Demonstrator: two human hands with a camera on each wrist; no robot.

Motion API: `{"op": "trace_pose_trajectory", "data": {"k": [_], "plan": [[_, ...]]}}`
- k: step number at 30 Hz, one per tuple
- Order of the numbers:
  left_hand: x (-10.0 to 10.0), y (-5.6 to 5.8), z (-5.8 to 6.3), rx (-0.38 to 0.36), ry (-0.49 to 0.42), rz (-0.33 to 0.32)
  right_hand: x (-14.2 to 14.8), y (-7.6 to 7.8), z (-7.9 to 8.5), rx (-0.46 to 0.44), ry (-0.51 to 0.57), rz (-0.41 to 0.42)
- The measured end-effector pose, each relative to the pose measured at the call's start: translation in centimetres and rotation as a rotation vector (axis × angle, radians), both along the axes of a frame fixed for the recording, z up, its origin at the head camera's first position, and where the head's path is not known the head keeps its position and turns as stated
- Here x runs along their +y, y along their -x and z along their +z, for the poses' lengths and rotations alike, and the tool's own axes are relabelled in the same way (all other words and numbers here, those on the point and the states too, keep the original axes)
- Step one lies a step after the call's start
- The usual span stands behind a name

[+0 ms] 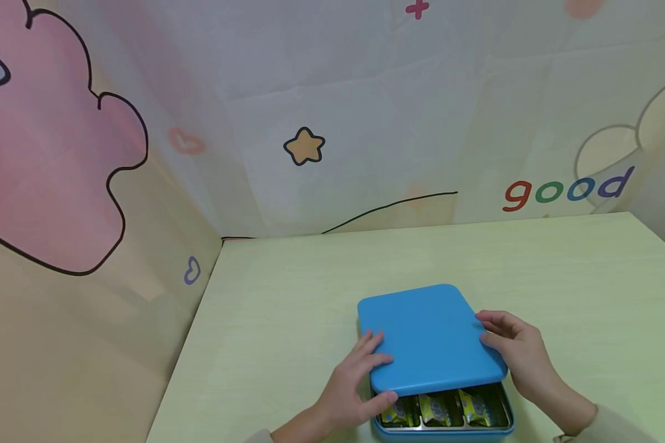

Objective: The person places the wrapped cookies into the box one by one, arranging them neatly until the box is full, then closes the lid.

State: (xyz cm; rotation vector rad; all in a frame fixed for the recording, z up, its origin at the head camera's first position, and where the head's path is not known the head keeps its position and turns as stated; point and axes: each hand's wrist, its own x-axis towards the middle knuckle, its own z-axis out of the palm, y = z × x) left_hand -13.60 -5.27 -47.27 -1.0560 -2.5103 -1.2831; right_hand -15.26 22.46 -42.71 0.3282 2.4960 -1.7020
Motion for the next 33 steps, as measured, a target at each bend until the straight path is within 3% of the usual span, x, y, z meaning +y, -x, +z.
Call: {"op": "trace_pose_trajectory", "data": {"k": [6,15,24,33], "plan": [[0.0,-0.2,0.0,0.007,0.041,-0.034,0.2,0.1,-0.1,-0.014,-0.014,0.013],[-0.3,-0.3,0.2,-0.051,0.078,-0.108,0.6,0.2,-0.1,-0.027,-0.056,0.042],[-0.6,-0.1,0.1,-0.002,0.111,-0.159,1.4,0.6,-0.5,-0.047,-0.061,0.101],[-0.8,-0.1,0.3,0.028,0.164,-0.167,1.7,0.5,-0.8,-0.056,-0.066,0.126]]}}
